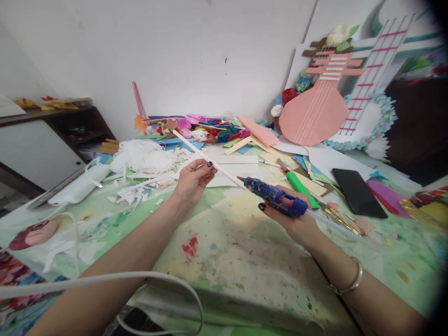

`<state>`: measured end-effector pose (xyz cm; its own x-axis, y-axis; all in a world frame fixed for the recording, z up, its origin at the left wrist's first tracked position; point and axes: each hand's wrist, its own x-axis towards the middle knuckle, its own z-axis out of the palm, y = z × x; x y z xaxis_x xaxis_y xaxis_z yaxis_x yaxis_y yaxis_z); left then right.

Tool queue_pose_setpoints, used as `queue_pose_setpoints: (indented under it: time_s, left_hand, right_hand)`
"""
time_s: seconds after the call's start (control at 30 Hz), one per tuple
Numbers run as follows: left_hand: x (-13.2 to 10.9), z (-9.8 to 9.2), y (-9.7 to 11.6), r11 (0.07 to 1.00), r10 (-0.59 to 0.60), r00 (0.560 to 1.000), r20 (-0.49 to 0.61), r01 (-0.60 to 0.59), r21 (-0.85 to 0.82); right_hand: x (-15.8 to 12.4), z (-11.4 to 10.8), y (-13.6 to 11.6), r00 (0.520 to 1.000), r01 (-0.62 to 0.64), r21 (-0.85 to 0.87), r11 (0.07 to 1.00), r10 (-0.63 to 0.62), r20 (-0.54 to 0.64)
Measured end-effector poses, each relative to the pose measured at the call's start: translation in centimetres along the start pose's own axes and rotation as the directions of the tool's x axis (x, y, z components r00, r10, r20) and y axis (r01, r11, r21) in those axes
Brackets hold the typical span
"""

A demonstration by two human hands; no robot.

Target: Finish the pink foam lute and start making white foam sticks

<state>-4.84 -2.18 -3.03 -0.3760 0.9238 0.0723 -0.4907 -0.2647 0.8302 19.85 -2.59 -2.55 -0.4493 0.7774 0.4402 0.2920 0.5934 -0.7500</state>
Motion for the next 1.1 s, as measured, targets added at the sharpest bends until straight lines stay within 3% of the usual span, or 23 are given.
queue_pose_setpoints:
  time_s: [0.2, 0.3, 0.4, 0.6, 0.73, 0.8, 0.9, 1.0, 1.1]
  left_hand:
    - [0.0, 0.0, 0.2, 0.999, 0.014, 1.0, 0.007, -0.013, -0.04]
    - [-0.4, 0.3, 0.4, 0.999, 0.007, 0.996, 0.09, -0.003, -0.046]
    - [-1.0, 0.8, 0.6, 0.999, 0.0, 0.981, 0.193, 0.008, -0.037]
    - [-2.6, 1.6, 0.4, 0.995, -0.096, 0.928, 0.359, 0.086, 0.045]
    - [-3.4, 1.9, 0.0, 0.983, -0.184, 0.885, 0.428, 0.173, 0.066]
    - [-3.7, 2.1, -0.1, 0.974, -0.224, 0.86, 0.459, 0.209, 0.083]
    - [-4.2, 2.4, -0.5, 0.959, -0.281, 0.81, 0.514, 0.256, 0.122]
    - [-4.7, 2.6, -0.9, 0.946, -0.322, 0.755, 0.571, 0.286, 0.155]
    - [-5.1, 2.7, -1.4, 0.934, -0.351, 0.707, 0.614, 0.313, 0.174]
  right_hand:
    - [0.8, -0.2, 1.2, 0.971, -0.148, -0.284, 0.947, 0.084, -0.225]
    - [1.2, -0.5, 1.9, 0.976, -0.219, -0.518, 0.827, 0.187, -0.114]
    - [1.2, -0.3, 2.4, 0.952, -0.193, -0.631, 0.751, 0.3, 0.065]
    - [0.9, 0.1, 2.6, 0.933, -0.16, -0.581, 0.798, 0.315, 0.176]
    - [1.0, -1.0, 2.2, 0.908, -0.108, -0.553, 0.826, 0.309, 0.284]
    - [1.3, -1.7, 1.9, 0.917, -0.094, -0.524, 0.846, 0.278, 0.285]
    - [1.6, -2.2, 1.2, 0.975, -0.088, -0.372, 0.924, 0.156, 0.155]
    - [1.6, -1.5, 0.4, 0.99, -0.104, 0.0, 0.995, 0.103, 0.099]
    - [1.2, -0.3, 0.0, 0.979, -0.175, 0.335, 0.926, 0.129, 0.155]
